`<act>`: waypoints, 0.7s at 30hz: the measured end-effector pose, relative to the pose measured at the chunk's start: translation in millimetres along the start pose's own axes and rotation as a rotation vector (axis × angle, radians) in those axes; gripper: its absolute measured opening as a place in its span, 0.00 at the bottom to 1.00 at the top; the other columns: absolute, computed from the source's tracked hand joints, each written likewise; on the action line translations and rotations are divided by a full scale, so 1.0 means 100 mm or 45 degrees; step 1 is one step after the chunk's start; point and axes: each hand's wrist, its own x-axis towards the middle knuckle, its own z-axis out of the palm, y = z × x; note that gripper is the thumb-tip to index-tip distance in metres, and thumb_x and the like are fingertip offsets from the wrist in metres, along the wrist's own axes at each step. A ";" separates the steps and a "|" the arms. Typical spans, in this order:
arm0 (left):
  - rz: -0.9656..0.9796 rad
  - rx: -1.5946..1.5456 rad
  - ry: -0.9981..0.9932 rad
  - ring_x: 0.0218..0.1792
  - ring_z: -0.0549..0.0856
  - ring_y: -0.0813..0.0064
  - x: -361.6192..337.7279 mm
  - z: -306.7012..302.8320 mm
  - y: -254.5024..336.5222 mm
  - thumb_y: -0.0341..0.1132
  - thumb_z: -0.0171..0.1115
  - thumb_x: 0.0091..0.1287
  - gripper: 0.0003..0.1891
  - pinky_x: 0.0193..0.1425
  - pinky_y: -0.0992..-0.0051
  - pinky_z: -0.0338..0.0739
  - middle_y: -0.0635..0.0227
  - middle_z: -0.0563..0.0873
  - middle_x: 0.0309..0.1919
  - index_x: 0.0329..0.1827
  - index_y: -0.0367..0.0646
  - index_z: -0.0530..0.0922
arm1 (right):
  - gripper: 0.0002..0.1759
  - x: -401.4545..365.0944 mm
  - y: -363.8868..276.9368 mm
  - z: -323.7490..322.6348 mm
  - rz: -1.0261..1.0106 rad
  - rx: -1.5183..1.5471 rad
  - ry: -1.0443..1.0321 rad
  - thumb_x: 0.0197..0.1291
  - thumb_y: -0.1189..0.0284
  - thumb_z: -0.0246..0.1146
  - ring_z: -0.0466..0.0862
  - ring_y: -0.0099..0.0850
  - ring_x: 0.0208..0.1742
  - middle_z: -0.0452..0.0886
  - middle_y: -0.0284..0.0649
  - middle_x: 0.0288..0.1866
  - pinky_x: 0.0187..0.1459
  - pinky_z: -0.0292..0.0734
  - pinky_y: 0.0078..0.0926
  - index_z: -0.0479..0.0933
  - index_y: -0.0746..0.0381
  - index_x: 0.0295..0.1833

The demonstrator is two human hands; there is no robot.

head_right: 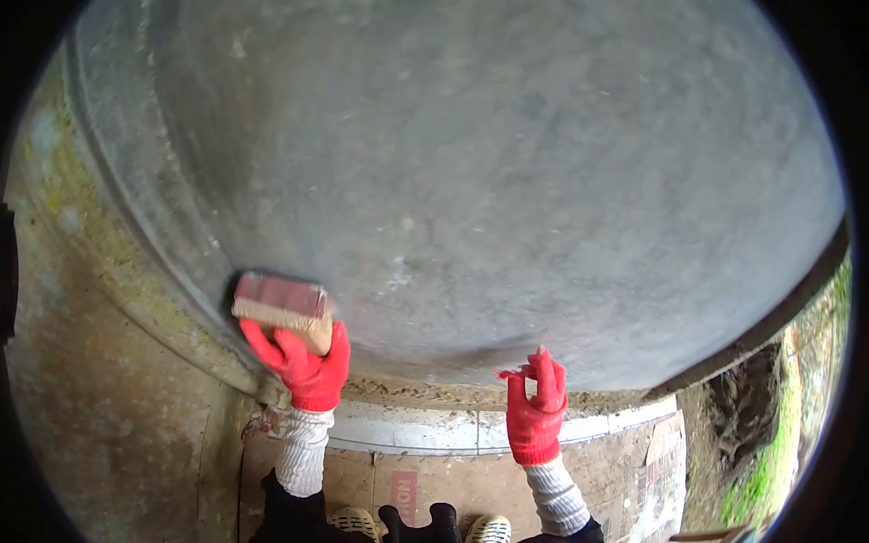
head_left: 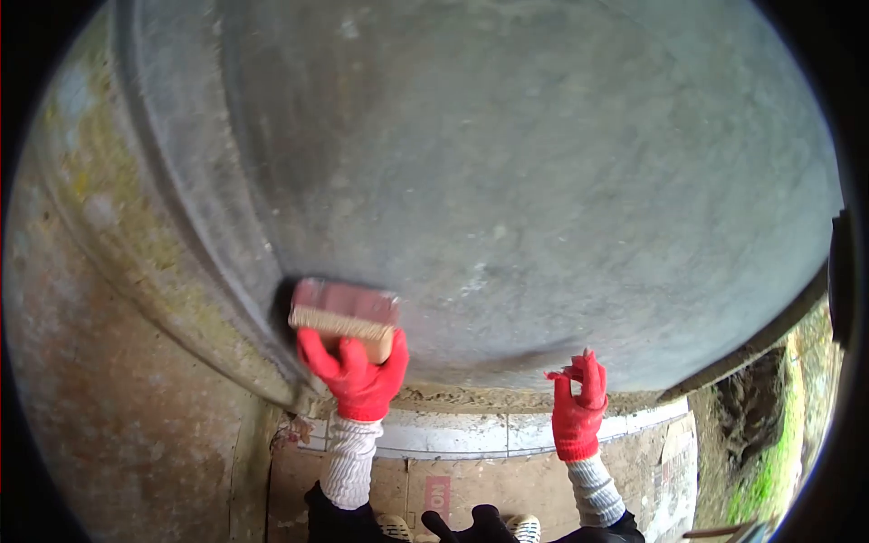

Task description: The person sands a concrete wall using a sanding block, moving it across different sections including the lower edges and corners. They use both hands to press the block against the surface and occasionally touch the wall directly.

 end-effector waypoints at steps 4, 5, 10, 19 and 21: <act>-0.146 -0.105 -0.223 0.70 0.58 0.44 -0.47 -0.07 -0.02 0.32 0.69 0.52 0.39 0.67 0.52 0.62 0.48 0.50 0.70 0.68 0.44 0.61 | 0.39 0.09 0.13 -0.01 -0.252 -0.253 0.105 0.42 0.81 0.73 0.81 0.42 0.33 0.78 0.47 0.39 0.31 0.75 0.36 0.67 0.63 0.64; -0.095 -0.065 -0.223 0.69 0.62 0.48 -0.23 -0.09 0.15 0.30 0.65 0.53 0.40 0.68 0.58 0.60 0.48 0.54 0.71 0.70 0.43 0.58 | 0.39 0.14 0.11 -0.03 -0.312 -0.302 0.128 0.42 0.80 0.74 0.80 0.42 0.31 0.79 0.45 0.37 0.30 0.75 0.35 0.68 0.62 0.63; 0.220 0.157 -0.178 0.67 0.64 0.41 0.42 -0.03 0.34 0.32 0.68 0.58 0.36 0.65 0.51 0.64 0.41 0.56 0.70 0.68 0.38 0.60 | 0.39 0.24 0.19 -0.05 -0.377 -0.368 0.190 0.43 0.74 0.74 0.75 0.36 0.23 0.74 0.38 0.28 0.23 0.70 0.33 0.68 0.61 0.64; 0.226 0.248 -0.120 0.64 0.67 0.41 -0.51 0.00 -0.07 0.36 0.67 0.62 0.32 0.62 0.49 0.69 0.40 0.56 0.69 0.63 0.35 0.59 | 0.40 0.17 0.12 -0.06 -0.323 -0.275 0.151 0.41 0.77 0.71 0.78 0.38 0.32 0.76 0.40 0.35 0.32 0.73 0.35 0.67 0.63 0.65; 0.192 0.279 -0.143 0.63 0.67 0.40 -0.18 0.01 0.16 0.36 0.67 0.61 0.33 0.61 0.50 0.69 0.40 0.56 0.69 0.64 0.36 0.58 | 0.40 0.15 0.07 -0.08 -0.237 -0.229 0.066 0.42 0.76 0.71 0.78 0.40 0.34 0.77 0.41 0.38 0.34 0.74 0.35 0.67 0.63 0.66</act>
